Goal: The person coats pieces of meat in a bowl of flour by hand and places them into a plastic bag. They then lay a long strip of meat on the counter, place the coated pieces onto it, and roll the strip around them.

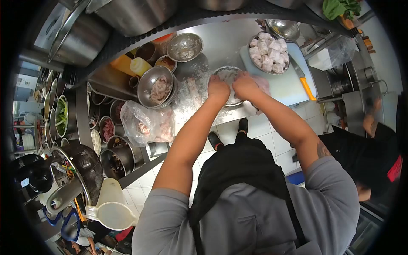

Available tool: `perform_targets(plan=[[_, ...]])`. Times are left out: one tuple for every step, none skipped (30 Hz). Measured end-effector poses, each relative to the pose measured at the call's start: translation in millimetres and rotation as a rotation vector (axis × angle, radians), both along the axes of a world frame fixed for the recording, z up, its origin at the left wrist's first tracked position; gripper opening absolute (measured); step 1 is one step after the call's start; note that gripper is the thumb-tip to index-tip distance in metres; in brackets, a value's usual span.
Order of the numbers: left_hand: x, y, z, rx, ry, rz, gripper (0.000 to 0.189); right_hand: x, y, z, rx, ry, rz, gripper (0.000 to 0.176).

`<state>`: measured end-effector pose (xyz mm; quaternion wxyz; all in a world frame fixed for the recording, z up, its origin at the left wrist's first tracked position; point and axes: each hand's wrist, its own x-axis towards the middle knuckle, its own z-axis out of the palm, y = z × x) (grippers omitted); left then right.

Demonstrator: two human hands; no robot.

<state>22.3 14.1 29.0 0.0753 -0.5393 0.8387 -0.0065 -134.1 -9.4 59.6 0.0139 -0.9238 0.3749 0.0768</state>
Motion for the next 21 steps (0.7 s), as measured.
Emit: perform_targets(plan=[[-6.5,-8.6,-22.6,-0.014,-0.039,-0.015,0.024,-2.6,-6.2,-12.1,0.004,0.120,0.047,0.017],[-11.9,-14.6,-32.3,-0.027,-0.078,-0.029,0.025,-4.7,-11.2,-24.4,-0.055,0.088,0.062,0.016],[-14.1,-18.0,-27.3,0.012,-0.078,-0.037,0.025,-3.7,-14.3,-31.4,-0.113,0.055,0.078,0.015],[-13.8,-18.6,-23.3,0.056,-0.079,-0.048,0.026,-5.2,-16.3,-38.5,-0.167,0.021,0.090,0.014],[-12.9,-16.0,-20.4,0.104,-0.080,-0.057,0.027,-8.5,-18.4,-45.4,-0.135,0.010,0.079,0.015],[-10.9,-15.3,-20.8,0.131,-0.032,-0.065,0.026,-8.6,-20.4,-44.4,-0.105,0.000,0.073,0.017],[-7.4,-18.2,-19.8,0.154,0.016,-0.069,0.025,-7.9,-22.8,-42.5,-0.080,-0.011,0.070,0.018],[-4.0,-19.9,-19.1,0.176,0.065,-0.071,0.025,-8.0,-23.6,-40.4,-0.024,-0.060,0.016,0.019],[-1.5,-17.9,-13.3,0.168,0.116,-0.033,0.024,-7.2,-24.0,-33.1,0.031,-0.108,-0.033,0.020],[1.1,-12.8,-0.6,0.160,0.168,0.009,0.023,-5.9,-24.7,-29.3,0.088,-0.156,-0.079,0.021],[5.1,-7.3,12.4,0.152,0.219,0.050,0.023,-3.8,-24.0,-26.8,0.149,-0.289,-0.126,0.021],[10.9,-1.3,29.4,0.148,0.314,0.100,0.022,-1.6,-22.8,-25.9,0.212,-0.420,-0.172,0.020],[19.0,8.2,47.2,0.147,0.409,0.150,0.021,1.1,-18.2,-25.9,0.280,-0.550,-0.219,0.020],[29.2,20.3,54.6,0.150,0.502,0.203,0.020,6.9,-8.0,-16.6,0.311,-0.580,-0.227,0.019],[44.6,30.3,52.5,0.139,0.575,0.223,0.019,17.0,2.8,2.7,0.340,-0.613,-0.232,0.018],[61.9,40.0,49.9,0.127,0.647,0.241,0.019,28.2,13.5,13.3,0.367,-0.645,-0.237,0.017],[74.4,52.1,46.4,0.117,0.719,0.260,0.020,39.4,25.8,10.2,0.378,-0.649,-0.231,0.016],[81.1,62.9,51.1,0.137,0.719,0.341,0.020,51.3,36.1,6.5,0.386,-0.653,-0.223,0.016],[86.6,72.7,59.7,0.155,0.719,0.421,0.021,62.3,44.6,5.7,0.391,-0.657,-0.213,0.015],[91.6,83.9,64.0,0.177,0.718,0.502,0.022,71.1,54.7,5.0,0.434,-0.607,-0.195,0.017],[97.4,92.2,55.9,0.152,0.736,0.519,0.024,77.0,65.1,3.1,0.433,-0.640,-0.161,0.019]])
